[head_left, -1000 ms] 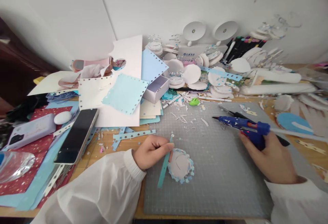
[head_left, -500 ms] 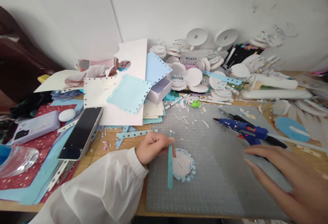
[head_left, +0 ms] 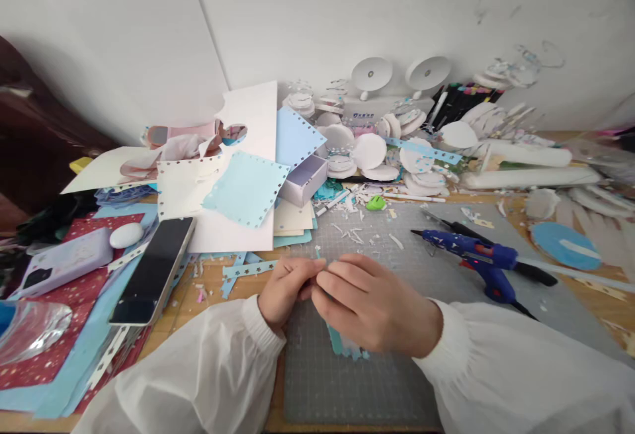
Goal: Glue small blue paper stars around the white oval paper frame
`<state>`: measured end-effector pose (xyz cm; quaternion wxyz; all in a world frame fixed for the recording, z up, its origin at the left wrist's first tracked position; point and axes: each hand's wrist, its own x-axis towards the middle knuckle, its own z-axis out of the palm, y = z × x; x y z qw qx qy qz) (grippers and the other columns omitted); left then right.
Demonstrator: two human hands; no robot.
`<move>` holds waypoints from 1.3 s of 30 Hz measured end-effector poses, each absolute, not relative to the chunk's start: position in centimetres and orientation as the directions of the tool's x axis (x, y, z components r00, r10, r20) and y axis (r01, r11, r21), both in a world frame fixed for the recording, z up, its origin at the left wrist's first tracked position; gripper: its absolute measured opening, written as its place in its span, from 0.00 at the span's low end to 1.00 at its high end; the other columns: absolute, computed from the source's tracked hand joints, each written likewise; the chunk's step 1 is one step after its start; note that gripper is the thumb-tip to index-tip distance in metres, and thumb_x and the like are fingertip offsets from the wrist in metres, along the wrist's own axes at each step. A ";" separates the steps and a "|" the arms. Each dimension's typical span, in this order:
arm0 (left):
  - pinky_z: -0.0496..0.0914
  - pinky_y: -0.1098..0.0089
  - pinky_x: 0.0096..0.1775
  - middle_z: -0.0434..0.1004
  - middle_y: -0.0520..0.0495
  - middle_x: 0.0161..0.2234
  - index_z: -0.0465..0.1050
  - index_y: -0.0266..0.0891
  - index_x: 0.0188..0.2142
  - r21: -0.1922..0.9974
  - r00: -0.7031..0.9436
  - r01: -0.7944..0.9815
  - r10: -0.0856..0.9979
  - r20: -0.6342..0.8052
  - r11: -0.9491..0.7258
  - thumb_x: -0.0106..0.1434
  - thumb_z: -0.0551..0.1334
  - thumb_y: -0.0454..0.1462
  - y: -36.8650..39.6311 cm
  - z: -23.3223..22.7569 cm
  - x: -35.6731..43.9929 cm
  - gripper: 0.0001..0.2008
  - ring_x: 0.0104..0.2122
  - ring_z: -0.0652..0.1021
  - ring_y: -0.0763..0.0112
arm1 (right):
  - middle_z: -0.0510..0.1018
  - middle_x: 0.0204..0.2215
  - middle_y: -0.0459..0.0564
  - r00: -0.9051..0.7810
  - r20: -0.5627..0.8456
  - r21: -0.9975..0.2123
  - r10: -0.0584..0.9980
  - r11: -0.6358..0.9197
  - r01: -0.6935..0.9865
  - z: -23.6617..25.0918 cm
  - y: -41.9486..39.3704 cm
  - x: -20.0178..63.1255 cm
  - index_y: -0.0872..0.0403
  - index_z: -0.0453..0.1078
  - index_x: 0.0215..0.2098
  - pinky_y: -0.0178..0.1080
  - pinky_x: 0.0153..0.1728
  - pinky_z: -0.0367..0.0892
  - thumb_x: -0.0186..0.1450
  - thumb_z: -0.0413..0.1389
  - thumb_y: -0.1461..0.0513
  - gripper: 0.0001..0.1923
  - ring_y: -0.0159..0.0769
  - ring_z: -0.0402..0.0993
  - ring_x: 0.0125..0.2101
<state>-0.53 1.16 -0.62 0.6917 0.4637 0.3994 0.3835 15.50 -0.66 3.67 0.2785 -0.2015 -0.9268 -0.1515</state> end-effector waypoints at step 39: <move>0.52 0.76 0.18 0.59 0.53 0.15 0.72 0.29 0.22 0.948 0.701 0.174 0.710 0.071 -0.267 0.59 0.59 0.32 0.7 -0.1 -0.1 0.10 0.15 0.56 0.81 | 0.62 0.26 0.43 -0.209 -0.013 -0.984 0.978 -0.050 -0.173 -1.4 -1.4 21.6 0.50 0.63 0.31 0.40 0.33 0.59 0.62 0.57 0.58 0.07 0.31 0.61 0.29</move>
